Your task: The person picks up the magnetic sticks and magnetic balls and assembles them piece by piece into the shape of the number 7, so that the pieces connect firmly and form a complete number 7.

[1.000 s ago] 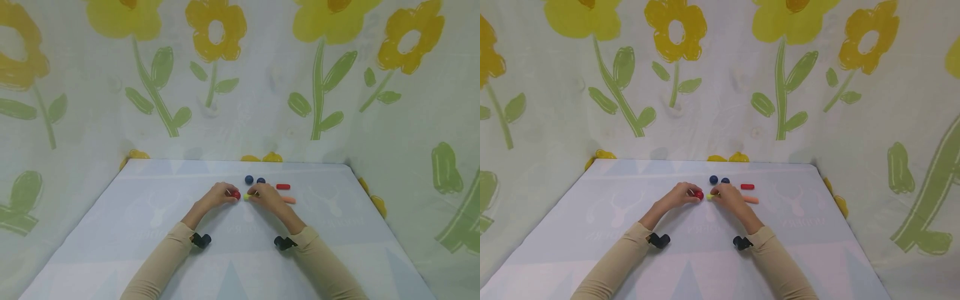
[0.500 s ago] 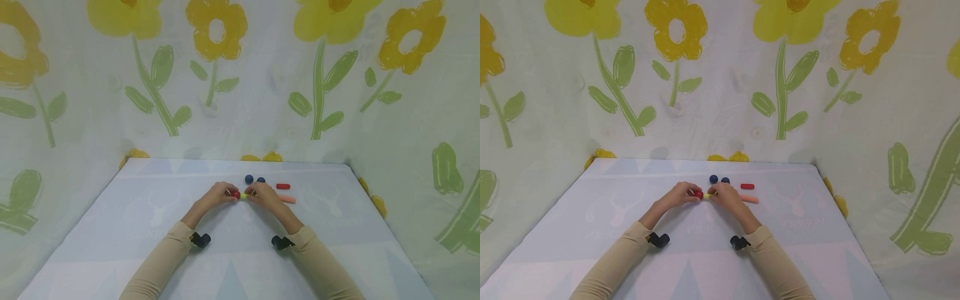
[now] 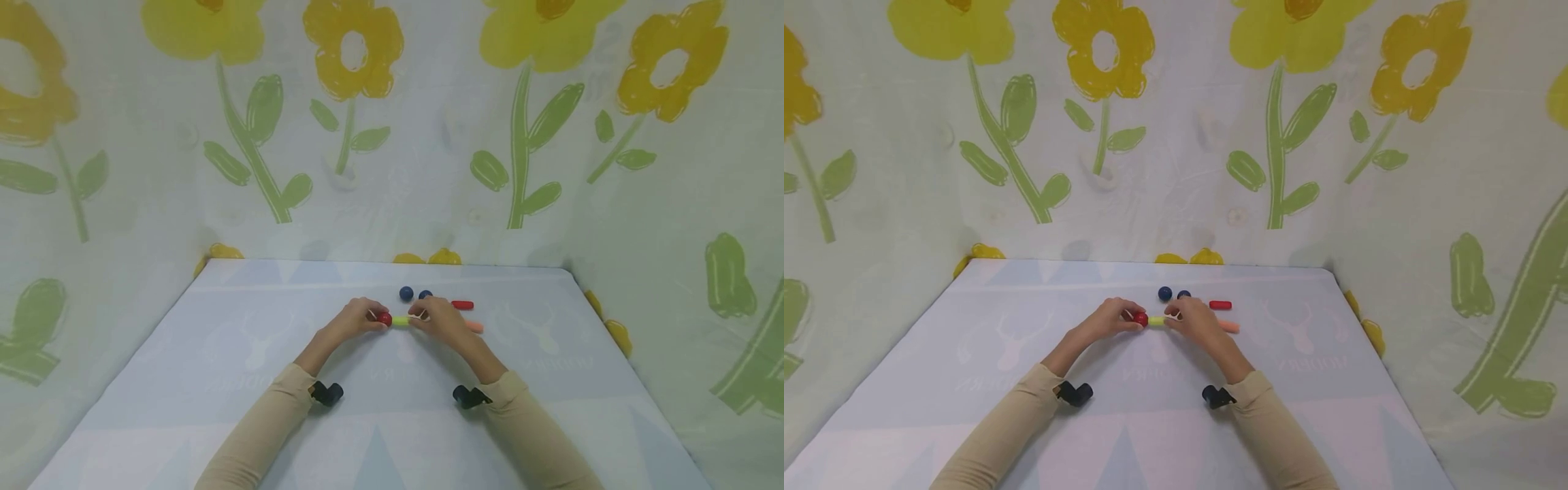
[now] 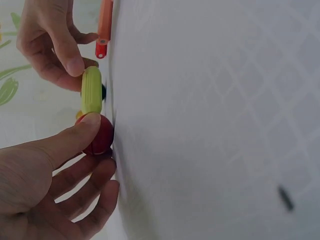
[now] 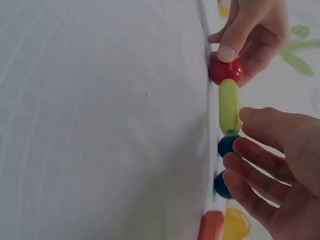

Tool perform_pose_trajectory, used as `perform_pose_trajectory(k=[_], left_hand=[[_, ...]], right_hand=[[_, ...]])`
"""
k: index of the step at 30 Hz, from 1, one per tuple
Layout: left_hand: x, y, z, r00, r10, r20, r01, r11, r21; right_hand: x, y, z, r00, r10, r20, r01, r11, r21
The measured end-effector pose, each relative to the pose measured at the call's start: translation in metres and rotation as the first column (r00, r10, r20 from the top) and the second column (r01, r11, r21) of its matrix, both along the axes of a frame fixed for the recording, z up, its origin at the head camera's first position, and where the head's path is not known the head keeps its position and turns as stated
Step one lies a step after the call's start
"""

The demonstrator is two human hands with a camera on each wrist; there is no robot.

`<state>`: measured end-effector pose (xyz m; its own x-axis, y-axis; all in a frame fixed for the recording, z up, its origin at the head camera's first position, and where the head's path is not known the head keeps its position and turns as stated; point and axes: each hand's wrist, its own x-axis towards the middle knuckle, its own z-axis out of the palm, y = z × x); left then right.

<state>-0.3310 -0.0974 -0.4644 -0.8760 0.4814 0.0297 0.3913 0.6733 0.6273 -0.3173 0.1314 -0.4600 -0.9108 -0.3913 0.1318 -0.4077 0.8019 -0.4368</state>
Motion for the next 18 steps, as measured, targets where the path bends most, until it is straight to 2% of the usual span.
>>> perform_pose_trajectory(k=[8,18], left_hand=[[0.004,0.000,0.001,1.000,0.009,-0.001,-0.009,1.000,-0.002],[0.003,0.001,0.000,0.999,0.034,0.021,-0.034,0.999,0.001]], right_hand=[[0.001,0.017,0.007,0.997,-0.067,0.027,0.067,0.998,0.008],[0.000,0.033,0.013,0.995,-0.099,-0.010,0.099,0.995,0.028]])
